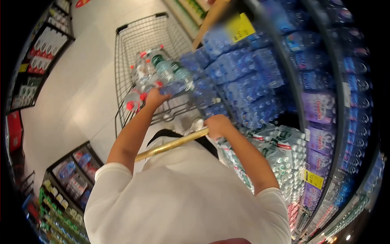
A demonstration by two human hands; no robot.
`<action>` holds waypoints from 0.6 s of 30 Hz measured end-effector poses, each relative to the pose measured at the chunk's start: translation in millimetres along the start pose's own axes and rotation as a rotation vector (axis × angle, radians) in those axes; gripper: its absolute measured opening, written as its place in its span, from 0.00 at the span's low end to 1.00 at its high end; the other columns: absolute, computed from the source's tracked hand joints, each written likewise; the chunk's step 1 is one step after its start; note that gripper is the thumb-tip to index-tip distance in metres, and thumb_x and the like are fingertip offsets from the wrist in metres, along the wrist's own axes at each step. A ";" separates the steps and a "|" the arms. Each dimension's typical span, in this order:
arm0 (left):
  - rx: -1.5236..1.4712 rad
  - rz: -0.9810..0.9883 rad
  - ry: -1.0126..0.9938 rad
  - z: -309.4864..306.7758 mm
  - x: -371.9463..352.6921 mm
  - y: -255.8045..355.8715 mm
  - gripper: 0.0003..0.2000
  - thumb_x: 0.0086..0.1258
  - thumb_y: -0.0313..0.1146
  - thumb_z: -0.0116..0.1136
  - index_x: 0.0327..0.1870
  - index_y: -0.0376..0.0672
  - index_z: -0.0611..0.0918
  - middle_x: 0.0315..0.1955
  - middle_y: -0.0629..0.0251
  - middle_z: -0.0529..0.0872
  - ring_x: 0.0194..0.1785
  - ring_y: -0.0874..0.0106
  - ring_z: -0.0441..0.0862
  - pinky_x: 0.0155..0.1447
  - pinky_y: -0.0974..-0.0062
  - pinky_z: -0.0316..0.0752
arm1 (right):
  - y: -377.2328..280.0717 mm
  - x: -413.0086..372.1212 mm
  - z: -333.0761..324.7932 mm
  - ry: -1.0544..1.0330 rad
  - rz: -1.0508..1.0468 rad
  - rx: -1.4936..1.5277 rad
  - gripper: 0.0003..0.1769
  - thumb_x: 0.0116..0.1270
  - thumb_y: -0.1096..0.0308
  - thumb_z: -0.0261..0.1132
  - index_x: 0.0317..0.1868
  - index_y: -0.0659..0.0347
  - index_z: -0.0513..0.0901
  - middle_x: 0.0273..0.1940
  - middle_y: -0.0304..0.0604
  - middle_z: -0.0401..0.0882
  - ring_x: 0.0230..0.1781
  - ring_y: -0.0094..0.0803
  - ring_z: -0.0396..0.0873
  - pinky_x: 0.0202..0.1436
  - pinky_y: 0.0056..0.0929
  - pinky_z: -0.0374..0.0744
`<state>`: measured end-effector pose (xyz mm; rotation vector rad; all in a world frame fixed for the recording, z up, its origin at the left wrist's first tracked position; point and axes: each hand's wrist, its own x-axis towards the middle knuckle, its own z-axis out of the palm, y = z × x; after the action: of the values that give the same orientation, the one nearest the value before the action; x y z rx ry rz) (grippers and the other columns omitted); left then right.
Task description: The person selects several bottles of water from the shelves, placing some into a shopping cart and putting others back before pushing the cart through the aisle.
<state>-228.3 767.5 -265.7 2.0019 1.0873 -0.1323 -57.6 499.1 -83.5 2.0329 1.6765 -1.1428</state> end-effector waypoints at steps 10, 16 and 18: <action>-0.076 0.025 0.316 -30.7 -30.9 26.2 0.33 0.47 0.50 0.77 0.51 0.35 0.84 0.40 0.46 0.87 0.47 0.53 0.86 0.52 0.60 0.79 | 2.4 -4.9 8.5 0.050 -0.057 -0.020 0.15 0.48 0.63 0.65 0.37 0.55 0.89 0.37 0.49 0.87 0.41 0.49 0.86 0.43 0.46 0.83; -0.071 0.194 0.643 -46.5 -73.7 93.9 0.31 0.44 0.36 0.79 0.54 0.38 0.82 0.45 0.51 0.80 0.50 0.53 0.79 0.56 0.61 0.75 | 10.5 -2.5 -4.7 -0.018 -0.142 0.119 0.27 0.49 0.62 0.71 0.54 0.50 0.85 0.48 0.48 0.86 0.50 0.48 0.83 0.51 0.47 0.81; -0.089 0.250 0.681 -59.6 -93.3 136.3 0.31 0.45 0.35 0.79 0.55 0.39 0.81 0.46 0.52 0.79 0.50 0.53 0.78 0.57 0.61 0.74 | 24.3 21.4 14.5 0.037 -0.278 0.148 0.34 0.50 0.62 0.74 0.62 0.51 0.80 0.52 0.50 0.84 0.53 0.48 0.82 0.54 0.46 0.80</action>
<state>-202.4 711.7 -101.2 2.1306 1.1979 0.7651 -40.6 497.7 -114.6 1.9585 1.9966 -1.3610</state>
